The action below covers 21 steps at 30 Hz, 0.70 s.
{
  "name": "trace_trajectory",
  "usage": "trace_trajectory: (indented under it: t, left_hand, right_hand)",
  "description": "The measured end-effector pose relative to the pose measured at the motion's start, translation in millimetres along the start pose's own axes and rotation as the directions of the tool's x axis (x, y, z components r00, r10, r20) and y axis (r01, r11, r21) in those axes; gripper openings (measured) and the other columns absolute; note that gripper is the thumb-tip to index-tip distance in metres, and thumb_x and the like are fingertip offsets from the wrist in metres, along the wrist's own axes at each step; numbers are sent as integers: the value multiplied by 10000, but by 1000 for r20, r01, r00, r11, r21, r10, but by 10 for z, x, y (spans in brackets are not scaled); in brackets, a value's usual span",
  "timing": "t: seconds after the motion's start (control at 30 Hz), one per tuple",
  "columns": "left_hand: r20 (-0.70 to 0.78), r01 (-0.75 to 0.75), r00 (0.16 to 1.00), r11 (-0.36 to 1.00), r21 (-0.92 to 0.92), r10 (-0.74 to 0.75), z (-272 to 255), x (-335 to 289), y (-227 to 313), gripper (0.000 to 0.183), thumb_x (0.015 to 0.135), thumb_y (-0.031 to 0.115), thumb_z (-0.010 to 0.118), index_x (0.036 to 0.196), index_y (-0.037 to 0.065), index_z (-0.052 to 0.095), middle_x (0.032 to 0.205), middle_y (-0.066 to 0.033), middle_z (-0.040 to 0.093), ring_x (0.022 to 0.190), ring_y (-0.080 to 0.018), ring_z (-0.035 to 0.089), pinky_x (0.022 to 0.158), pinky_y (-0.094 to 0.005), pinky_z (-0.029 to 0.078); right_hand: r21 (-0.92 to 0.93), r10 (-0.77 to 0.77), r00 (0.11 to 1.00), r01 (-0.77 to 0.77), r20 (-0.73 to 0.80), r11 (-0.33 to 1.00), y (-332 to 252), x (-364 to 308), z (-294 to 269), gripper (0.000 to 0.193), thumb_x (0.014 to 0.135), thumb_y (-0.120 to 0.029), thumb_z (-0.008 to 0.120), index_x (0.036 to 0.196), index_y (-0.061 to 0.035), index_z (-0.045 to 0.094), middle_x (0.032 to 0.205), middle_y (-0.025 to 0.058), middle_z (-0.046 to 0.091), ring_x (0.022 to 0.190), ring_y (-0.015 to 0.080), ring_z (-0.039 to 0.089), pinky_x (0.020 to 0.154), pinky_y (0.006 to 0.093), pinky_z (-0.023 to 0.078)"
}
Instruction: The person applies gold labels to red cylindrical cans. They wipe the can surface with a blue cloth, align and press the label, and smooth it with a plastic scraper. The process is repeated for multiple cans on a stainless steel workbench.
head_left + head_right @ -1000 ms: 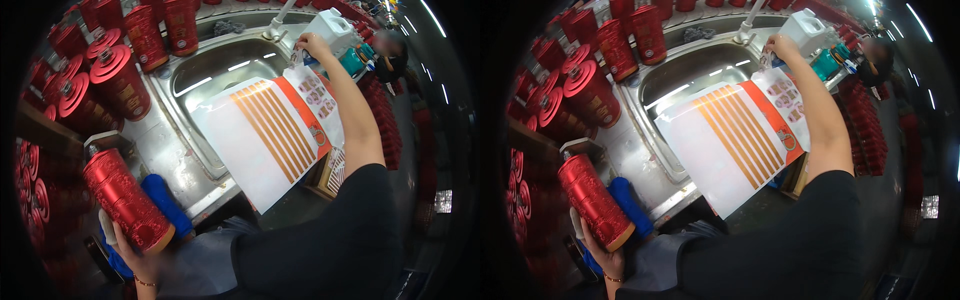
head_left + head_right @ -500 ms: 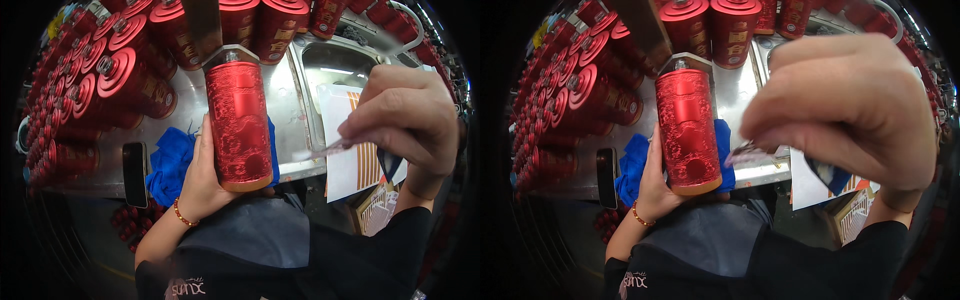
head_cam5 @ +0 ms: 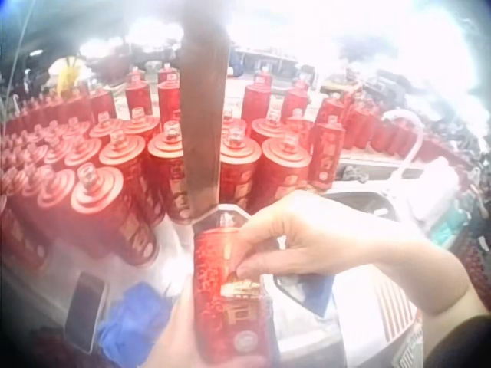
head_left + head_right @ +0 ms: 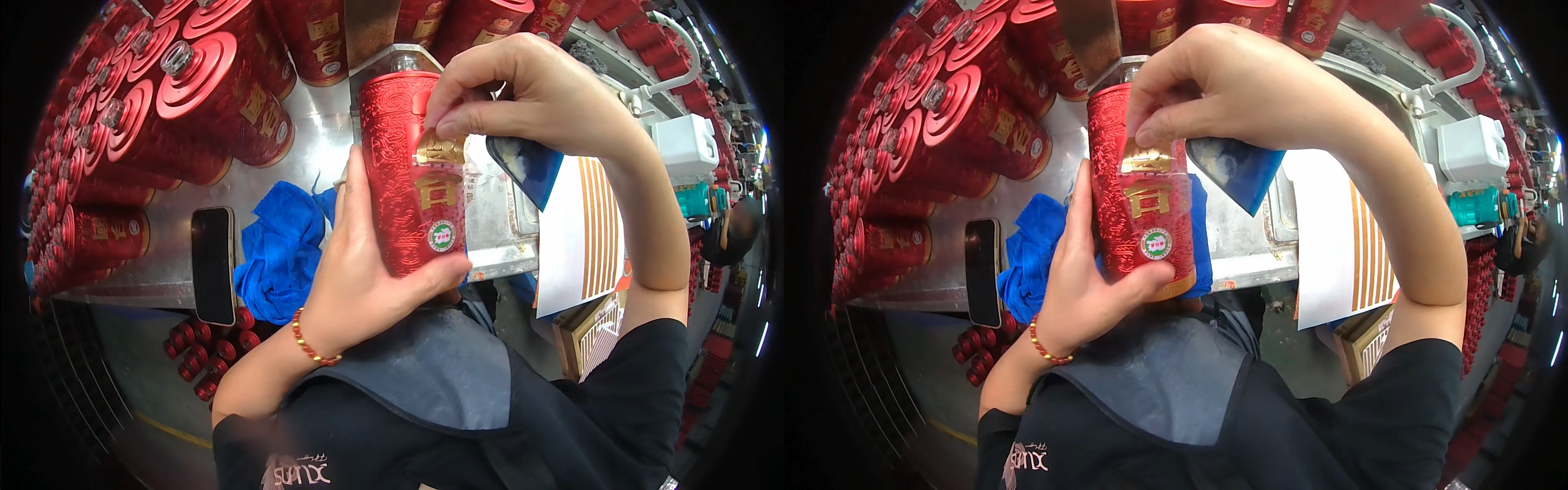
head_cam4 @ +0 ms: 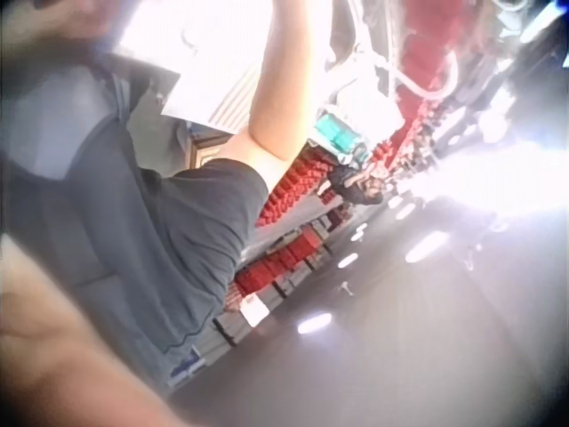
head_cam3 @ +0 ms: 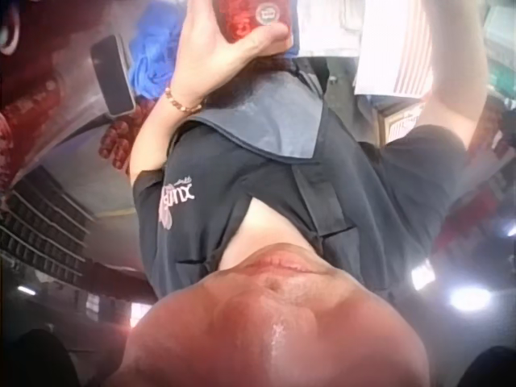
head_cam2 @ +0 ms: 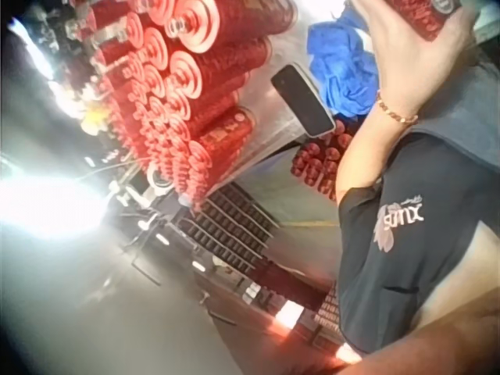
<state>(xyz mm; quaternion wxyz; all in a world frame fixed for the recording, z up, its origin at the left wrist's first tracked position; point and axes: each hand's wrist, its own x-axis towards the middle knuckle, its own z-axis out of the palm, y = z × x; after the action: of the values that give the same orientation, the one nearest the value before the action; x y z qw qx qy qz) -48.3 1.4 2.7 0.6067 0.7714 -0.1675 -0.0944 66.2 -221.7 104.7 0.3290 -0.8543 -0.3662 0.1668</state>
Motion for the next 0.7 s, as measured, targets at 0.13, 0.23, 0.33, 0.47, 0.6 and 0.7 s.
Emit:
trace_trajectory:
  t: [0.13,0.23,0.33,0.47,0.6,0.7]
  left_hand:
    - [-93,32,995,999,-38,-35,145,50,-10,1209,823,307,873,1582,-124,36,1423,-290,429,1315,-394,486,1120,-442,402]
    - [-65,48,997,998,-49,-51,142,34,10,1158,856,224,838,1595,-102,8,1465,-267,412,1339,-358,483,1131,-423,399]
    - [-27,43,999,999,-26,-43,100,-10,26,1084,901,84,776,1631,-31,-16,1529,-190,408,1352,-253,509,1128,-384,427]
    - [-5,50,999,993,-109,-51,89,-35,20,1041,923,34,738,1649,10,-7,1559,-160,395,1378,-228,495,1144,-378,418]
    - [11,74,997,984,-165,-73,86,-9,35,1002,940,23,711,1655,27,9,1565,-155,389,1388,-231,487,1155,-387,408]
    - [0,64,998,972,-227,-66,96,-3,30,991,945,22,702,1656,31,11,1566,-155,388,1388,-232,488,1157,-391,407]
  right_hand:
    - [-10,-68,997,68,-29,998,44,-17,31,114,919,-76,745,999,5,748,919,68,747,900,140,723,834,281,562]
    - [-23,-66,996,64,-66,998,69,-43,52,113,915,-74,746,1000,0,749,920,65,744,901,142,724,835,280,562]
    - [55,-66,995,70,-76,996,49,-38,59,117,915,-82,748,1002,-4,751,917,63,738,902,141,718,835,283,558]
    - [-35,-159,981,156,-109,987,-32,-75,51,125,928,-122,742,1038,-66,757,903,64,740,862,173,717,767,319,561]
    - [181,-206,971,225,-117,957,251,-55,110,175,924,-129,760,1095,-91,757,946,91,752,883,191,728,784,334,565]
    - [245,-188,974,215,-129,946,308,2,192,152,931,-128,752,1077,-84,757,931,85,748,867,181,726,772,319,560]
